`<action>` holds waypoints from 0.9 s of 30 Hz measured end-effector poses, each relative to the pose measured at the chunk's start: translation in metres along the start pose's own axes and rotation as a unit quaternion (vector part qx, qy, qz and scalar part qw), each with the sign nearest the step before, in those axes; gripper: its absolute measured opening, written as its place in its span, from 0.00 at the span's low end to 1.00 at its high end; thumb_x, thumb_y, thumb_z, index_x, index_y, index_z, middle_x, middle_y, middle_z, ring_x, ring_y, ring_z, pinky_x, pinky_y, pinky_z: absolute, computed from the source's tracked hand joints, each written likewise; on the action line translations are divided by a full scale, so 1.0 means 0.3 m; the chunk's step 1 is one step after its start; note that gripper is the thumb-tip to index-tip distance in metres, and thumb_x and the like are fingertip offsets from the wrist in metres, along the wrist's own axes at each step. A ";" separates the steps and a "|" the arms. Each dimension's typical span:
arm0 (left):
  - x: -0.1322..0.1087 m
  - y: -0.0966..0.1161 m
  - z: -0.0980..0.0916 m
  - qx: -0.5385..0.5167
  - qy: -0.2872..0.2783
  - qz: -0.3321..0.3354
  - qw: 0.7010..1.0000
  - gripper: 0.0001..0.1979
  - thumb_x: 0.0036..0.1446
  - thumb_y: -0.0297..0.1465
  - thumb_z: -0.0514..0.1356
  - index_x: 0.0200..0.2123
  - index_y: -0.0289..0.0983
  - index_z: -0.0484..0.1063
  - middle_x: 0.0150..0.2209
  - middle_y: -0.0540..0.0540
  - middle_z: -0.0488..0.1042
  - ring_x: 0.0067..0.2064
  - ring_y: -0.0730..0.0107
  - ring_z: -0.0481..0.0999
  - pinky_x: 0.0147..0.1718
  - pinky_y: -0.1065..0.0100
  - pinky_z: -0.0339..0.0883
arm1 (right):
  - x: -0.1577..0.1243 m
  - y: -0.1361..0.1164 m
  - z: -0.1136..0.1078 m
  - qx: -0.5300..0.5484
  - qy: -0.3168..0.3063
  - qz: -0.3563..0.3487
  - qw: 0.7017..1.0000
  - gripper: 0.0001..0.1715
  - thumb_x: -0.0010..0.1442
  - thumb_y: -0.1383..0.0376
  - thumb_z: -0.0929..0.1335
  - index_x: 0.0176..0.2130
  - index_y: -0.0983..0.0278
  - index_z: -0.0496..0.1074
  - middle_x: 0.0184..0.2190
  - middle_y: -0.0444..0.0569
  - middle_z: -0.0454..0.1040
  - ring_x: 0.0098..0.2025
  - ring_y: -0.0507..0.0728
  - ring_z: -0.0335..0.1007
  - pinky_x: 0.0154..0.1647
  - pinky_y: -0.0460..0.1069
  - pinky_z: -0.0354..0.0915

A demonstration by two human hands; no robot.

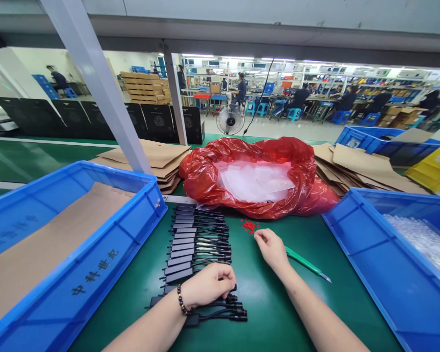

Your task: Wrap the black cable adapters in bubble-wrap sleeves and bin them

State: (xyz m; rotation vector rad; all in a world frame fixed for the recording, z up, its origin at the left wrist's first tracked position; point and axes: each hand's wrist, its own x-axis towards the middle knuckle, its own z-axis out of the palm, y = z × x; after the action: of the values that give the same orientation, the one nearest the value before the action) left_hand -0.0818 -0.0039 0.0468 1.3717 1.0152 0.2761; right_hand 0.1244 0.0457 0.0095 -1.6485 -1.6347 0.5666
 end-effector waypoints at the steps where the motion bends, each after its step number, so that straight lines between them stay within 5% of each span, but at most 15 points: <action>1: 0.001 -0.004 0.000 -0.007 0.000 -0.004 1.000 0.04 0.46 0.28 0.52 0.26 0.35 0.65 0.18 0.55 0.64 0.17 0.80 0.58 0.17 0.76 0.52 | 0.030 0.018 -0.001 -0.049 0.010 -0.004 0.999 0.12 0.54 0.62 0.61 0.28 0.63 0.71 0.28 0.48 0.70 0.30 0.55 0.65 0.34 0.48 0.59; 5: -0.012 -0.014 -0.010 0.026 0.000 0.035 0.999 0.10 0.44 0.24 0.53 0.31 0.35 0.71 0.28 0.49 0.69 0.27 0.74 0.70 0.29 0.71 0.64 | 0.077 0.054 0.028 -0.168 -0.010 0.003 0.986 0.13 0.56 0.66 0.60 0.32 0.62 0.74 0.32 0.48 0.71 0.35 0.55 0.67 0.35 0.47 0.59; 8: -0.034 -0.009 -0.020 0.150 0.011 0.090 0.985 0.17 0.43 0.21 0.52 0.35 0.38 0.74 0.36 0.47 0.72 0.37 0.70 0.71 0.41 0.69 0.63 | 0.064 0.056 0.044 -0.213 -0.021 0.003 0.977 0.13 0.56 0.67 0.60 0.30 0.62 0.73 0.31 0.48 0.70 0.33 0.54 0.67 0.32 0.46 0.58; 11: -0.050 -0.008 -0.023 0.211 0.037 0.073 0.974 0.25 0.43 0.20 0.51 0.46 0.39 0.70 0.39 0.47 0.72 0.38 0.69 0.69 0.41 0.68 0.62 | 0.047 0.049 0.032 -0.208 -0.017 0.007 0.978 0.11 0.54 0.67 0.60 0.27 0.62 0.70 0.28 0.46 0.69 0.30 0.54 0.66 0.30 0.46 0.57; 14: -0.056 -0.018 -0.023 0.239 0.067 0.059 0.967 0.27 0.42 0.20 0.52 0.48 0.39 0.66 0.38 0.47 0.72 0.37 0.69 0.68 0.39 0.69 0.62 | 0.028 0.031 0.005 -0.150 -0.008 0.013 0.989 0.09 0.53 0.66 0.60 0.25 0.62 0.68 0.23 0.45 0.68 0.26 0.53 0.64 0.28 0.47 0.56; 19: -0.056 -0.025 -0.026 0.303 0.071 0.041 0.949 0.14 0.42 0.23 0.53 0.33 0.38 0.71 0.28 0.48 0.71 0.32 0.67 0.68 0.32 0.68 0.60 | -0.046 -0.036 -0.024 0.068 -0.042 0.042 0.996 0.11 0.50 0.58 0.62 0.28 0.63 0.68 0.20 0.45 0.68 0.22 0.53 0.62 0.25 0.47 0.59; 27: -0.041 0.000 -0.024 0.097 0.087 0.013 0.991 0.09 0.47 0.27 0.52 0.35 0.37 0.65 0.30 0.51 0.67 0.24 0.75 0.70 0.22 0.74 0.58 | -0.178 -0.155 0.005 0.312 -0.183 0.133 0.923 0.15 0.44 0.55 0.70 0.24 0.64 0.66 0.16 0.41 0.65 0.21 0.50 0.61 0.23 0.45 0.58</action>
State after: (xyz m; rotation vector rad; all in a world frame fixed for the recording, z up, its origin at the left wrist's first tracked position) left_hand -0.0940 -0.0075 0.0530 1.5574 1.1935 0.3282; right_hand 0.0880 -0.0101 0.0335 -1.3236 -1.2703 1.4428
